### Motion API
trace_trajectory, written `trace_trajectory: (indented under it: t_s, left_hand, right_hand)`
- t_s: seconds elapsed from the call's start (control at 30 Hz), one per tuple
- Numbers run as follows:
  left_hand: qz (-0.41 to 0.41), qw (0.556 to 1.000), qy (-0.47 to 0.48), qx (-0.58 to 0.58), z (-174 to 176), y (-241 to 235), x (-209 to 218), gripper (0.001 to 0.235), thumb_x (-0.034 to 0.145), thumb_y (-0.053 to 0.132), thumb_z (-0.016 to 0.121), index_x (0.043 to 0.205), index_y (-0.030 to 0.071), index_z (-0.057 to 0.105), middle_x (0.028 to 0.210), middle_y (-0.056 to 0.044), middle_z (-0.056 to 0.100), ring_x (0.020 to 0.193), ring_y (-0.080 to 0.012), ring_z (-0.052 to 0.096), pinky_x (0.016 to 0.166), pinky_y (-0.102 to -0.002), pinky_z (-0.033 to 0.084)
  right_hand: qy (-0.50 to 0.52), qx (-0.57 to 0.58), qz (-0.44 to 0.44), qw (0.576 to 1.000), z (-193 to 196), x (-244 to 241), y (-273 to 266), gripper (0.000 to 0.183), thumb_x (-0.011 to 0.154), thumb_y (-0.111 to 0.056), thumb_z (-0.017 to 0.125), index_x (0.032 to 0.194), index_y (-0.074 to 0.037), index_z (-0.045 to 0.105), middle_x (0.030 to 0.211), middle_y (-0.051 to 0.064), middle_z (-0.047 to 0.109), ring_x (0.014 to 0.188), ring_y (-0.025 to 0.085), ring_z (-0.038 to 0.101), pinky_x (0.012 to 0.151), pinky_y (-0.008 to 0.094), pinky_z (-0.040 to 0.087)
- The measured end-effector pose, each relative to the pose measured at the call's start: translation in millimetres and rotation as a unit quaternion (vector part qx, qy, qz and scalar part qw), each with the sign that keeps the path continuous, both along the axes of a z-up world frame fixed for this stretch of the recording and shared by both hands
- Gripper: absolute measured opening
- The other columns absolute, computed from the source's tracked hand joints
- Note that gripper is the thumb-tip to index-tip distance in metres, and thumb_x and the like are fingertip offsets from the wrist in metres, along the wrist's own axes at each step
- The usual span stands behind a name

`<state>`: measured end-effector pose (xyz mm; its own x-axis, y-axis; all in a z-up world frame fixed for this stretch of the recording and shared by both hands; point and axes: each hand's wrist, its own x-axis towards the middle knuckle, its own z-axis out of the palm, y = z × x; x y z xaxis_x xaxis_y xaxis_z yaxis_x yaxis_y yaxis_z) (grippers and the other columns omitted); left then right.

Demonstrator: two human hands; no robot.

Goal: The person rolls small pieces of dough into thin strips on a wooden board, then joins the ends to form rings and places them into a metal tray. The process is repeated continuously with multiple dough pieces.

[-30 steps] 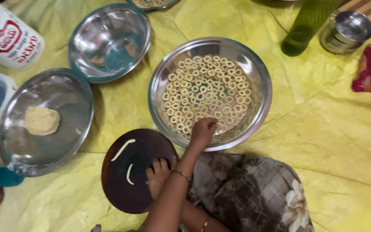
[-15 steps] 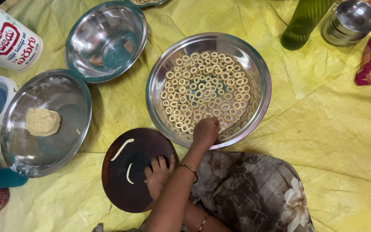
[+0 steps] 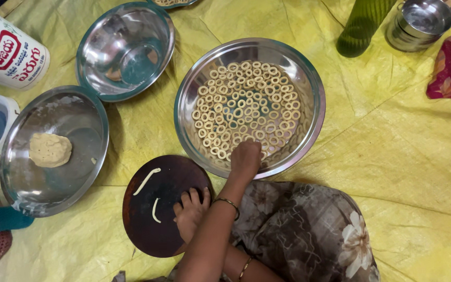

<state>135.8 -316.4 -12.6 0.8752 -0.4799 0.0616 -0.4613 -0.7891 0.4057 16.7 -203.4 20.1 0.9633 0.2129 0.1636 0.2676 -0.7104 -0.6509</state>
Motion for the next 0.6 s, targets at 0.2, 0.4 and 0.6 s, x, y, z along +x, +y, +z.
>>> trace_trajectory:
  t_s: [0.2, 0.4, 0.6]
  left_hand:
    - [0.054, 0.998, 0.037, -0.016, -1, 5, 9, 0.015, 0.088, 0.02, 0.073, 0.087, 0.006, 0.077, 0.092, -0.015, 0.069, 0.088, -0.0349, 0.068, 0.077, -0.048, 0.055]
    - [0.092, 0.992, 0.031, -0.086, 5, 23, 9, 0.017, 0.092, 0.02, 0.064, 0.087, 0.005, 0.073, 0.092, -0.015, 0.07, 0.087, -0.0361, 0.068, 0.078, -0.048, 0.053]
    - [0.202, 0.96, -0.028, -0.191, 26, 86, -22, 0.022, 0.099, 0.024, 0.063, 0.095, 0.003, 0.068, 0.093, -0.019, 0.07, 0.091, -0.0431, 0.066, 0.076, -0.049, 0.051]
  right_hand:
    - [0.003, 0.002, 0.006, 1.0, 3, -2, -3, 0.032, 0.082, -0.02, 0.077, 0.106, -0.001, 0.072, 0.126, 0.024, 0.058, 0.134, 0.046, 0.042, 0.11, 0.075, 0.02]
    - [-0.007, -0.011, 0.006, 1.0, -16, -3, 6, 0.031, 0.081, -0.019, 0.075, 0.106, 0.0, 0.071, 0.125, 0.025, 0.058, 0.133, 0.046, 0.042, 0.109, 0.075, 0.021]
    - [-0.027, -0.027, 0.018, 0.999, -55, 0, 18, 0.035, 0.085, -0.022, 0.074, 0.114, -0.002, 0.07, 0.132, 0.023, 0.058, 0.133, 0.044, 0.044, 0.112, 0.064, 0.03]
